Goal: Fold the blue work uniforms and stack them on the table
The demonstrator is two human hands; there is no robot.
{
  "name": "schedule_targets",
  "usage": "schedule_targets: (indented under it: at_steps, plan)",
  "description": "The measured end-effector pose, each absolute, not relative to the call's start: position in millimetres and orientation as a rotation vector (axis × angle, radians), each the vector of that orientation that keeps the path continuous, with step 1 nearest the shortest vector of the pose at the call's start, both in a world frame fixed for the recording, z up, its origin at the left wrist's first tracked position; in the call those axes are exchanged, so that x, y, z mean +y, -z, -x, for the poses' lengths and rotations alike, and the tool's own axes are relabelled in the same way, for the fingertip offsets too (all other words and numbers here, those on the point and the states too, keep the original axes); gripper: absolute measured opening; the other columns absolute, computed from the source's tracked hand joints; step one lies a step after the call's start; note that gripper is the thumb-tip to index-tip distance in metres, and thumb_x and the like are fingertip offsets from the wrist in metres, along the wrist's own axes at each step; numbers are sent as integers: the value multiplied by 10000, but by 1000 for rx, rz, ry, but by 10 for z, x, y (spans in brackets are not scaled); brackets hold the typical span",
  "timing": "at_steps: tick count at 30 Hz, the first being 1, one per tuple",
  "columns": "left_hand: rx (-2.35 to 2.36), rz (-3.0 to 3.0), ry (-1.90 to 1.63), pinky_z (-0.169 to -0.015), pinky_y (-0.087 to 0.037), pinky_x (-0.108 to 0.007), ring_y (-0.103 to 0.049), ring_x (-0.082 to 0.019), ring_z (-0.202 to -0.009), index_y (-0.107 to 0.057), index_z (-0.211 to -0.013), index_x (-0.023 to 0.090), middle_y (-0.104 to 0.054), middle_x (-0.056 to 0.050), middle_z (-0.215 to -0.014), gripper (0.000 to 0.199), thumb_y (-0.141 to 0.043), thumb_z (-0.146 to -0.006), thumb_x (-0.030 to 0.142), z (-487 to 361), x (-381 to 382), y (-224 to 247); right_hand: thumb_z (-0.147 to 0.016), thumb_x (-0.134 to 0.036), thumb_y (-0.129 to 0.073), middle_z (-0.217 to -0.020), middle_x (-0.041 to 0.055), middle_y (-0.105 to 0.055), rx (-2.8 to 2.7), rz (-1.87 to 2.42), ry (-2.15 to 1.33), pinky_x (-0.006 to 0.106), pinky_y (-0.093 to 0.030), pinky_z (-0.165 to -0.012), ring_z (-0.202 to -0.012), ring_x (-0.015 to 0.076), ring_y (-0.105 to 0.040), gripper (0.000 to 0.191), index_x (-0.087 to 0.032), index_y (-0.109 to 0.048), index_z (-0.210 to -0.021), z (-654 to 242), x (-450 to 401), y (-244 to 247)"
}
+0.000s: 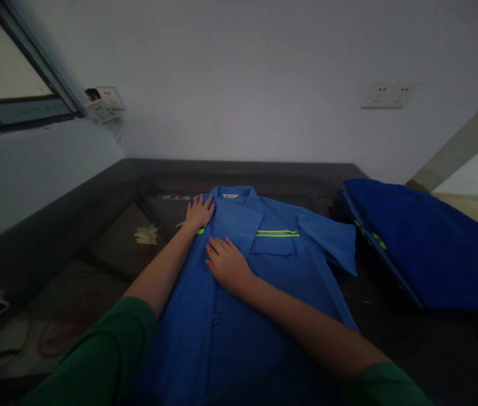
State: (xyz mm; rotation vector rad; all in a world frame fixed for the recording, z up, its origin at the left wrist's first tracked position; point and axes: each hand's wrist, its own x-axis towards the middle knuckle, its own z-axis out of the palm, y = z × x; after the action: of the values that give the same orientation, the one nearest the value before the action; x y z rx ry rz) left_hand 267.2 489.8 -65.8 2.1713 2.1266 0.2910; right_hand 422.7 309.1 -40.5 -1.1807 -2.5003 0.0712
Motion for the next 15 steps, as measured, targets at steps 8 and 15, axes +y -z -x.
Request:
schedule_targets:
  at_steps: [8, 15]
  plan:
    - [2130, -2134, -262, -1174, -74, -562, -116, -297, -1472, -231, -1519, 307, -166, -36, -1602, 605, -190, -953, 518, -2673, 4914, 640, -979, -334, -412, -1499, 147, -384, -2623, 1163, -116, 491, -303, -1144, -1400, 242, -341, 499, -103, -431, -1421, -4384, 3048, 617]
    - [2138, -2138, -245, -1173, -91, -562, -119, -296, -1472, -234, -1517, 314, -162, -26, -1602, 610, -179, -950, 532, -2670, 4925, 647, -990, -337, -374, -1517, 142, -350, -2641, 1188, -151, 469, -285, -1159, -1415, 239, -309, 515, -81, -406, -1436, -4366, 3044, 587]
